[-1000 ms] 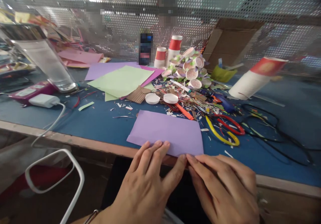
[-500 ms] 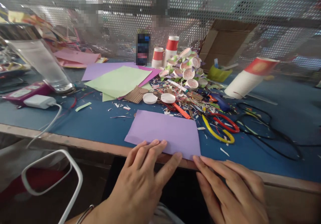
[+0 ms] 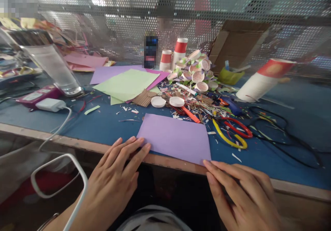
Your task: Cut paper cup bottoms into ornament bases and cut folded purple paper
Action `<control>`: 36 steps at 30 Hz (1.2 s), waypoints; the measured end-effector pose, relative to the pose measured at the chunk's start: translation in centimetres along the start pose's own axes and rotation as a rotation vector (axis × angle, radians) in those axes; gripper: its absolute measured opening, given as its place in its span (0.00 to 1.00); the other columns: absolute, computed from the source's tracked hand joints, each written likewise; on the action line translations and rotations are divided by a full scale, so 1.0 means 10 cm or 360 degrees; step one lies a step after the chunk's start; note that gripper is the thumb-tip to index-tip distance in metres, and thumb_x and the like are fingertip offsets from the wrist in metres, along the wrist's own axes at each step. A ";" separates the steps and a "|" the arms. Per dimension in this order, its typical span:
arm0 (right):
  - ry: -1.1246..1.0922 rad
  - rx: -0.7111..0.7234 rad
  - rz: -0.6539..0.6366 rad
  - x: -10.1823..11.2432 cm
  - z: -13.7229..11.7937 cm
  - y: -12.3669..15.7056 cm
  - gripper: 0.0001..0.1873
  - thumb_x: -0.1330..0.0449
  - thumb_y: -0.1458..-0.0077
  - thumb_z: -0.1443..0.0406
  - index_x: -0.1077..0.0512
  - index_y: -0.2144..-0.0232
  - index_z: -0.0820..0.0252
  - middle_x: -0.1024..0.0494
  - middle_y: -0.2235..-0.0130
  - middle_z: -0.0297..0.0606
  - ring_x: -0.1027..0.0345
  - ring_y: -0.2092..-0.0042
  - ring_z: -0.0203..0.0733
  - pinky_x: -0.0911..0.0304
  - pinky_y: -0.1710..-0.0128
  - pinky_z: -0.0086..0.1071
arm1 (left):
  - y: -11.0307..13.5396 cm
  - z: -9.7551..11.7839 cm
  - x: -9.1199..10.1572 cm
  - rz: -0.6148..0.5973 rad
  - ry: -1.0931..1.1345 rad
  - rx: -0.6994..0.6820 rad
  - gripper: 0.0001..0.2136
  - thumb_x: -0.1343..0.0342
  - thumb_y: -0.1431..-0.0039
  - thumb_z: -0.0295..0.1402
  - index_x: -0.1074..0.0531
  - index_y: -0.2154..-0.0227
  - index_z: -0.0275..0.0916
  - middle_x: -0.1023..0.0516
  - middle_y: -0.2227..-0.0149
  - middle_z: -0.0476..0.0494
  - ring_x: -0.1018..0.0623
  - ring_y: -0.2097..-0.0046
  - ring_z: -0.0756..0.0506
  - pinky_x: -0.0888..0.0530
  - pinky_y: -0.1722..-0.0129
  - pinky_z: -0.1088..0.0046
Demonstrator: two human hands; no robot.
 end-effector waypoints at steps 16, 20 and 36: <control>0.0010 0.0208 0.0045 0.05 -0.02 -0.22 0.14 0.32 0.49 0.81 0.22 0.59 0.70 0.20 0.66 0.44 0.29 0.64 0.41 0.32 0.62 0.37 | -0.03 -0.02 0.12 0.0063 0.0452 0.0132 0.21 0.46 0.37 0.26 0.33 0.42 0.45 0.29 0.41 0.42 0.31 0.39 0.42 0.35 0.37 0.60; 0.0038 0.0340 0.0102 0.19 -0.04 -0.35 0.15 0.31 0.50 0.82 0.23 0.59 0.72 0.20 0.66 0.44 0.29 0.64 0.39 0.32 0.62 0.34 | -0.11 -0.05 0.26 0.0274 0.0652 0.0236 0.13 0.44 0.38 0.25 0.28 0.52 0.45 0.24 0.51 0.45 0.27 0.46 0.43 0.31 0.45 0.65; -0.0042 0.0825 0.0035 0.32 -0.27 -0.93 0.08 0.38 0.38 0.73 0.22 0.58 0.64 0.16 0.65 0.35 0.24 0.63 0.35 0.29 0.61 0.31 | -0.62 0.13 0.06 -0.0280 0.2828 0.1343 0.21 0.38 0.42 0.51 0.22 0.68 0.32 0.17 0.74 0.38 0.17 0.70 0.42 0.21 0.69 0.71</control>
Point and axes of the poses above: each hand's wrist, its own y-axis away from the middle knuckle, its own x-axis out of the back of the hand, z = x × y, the point moved 5 cm from there along -y, towards the middle knuckle
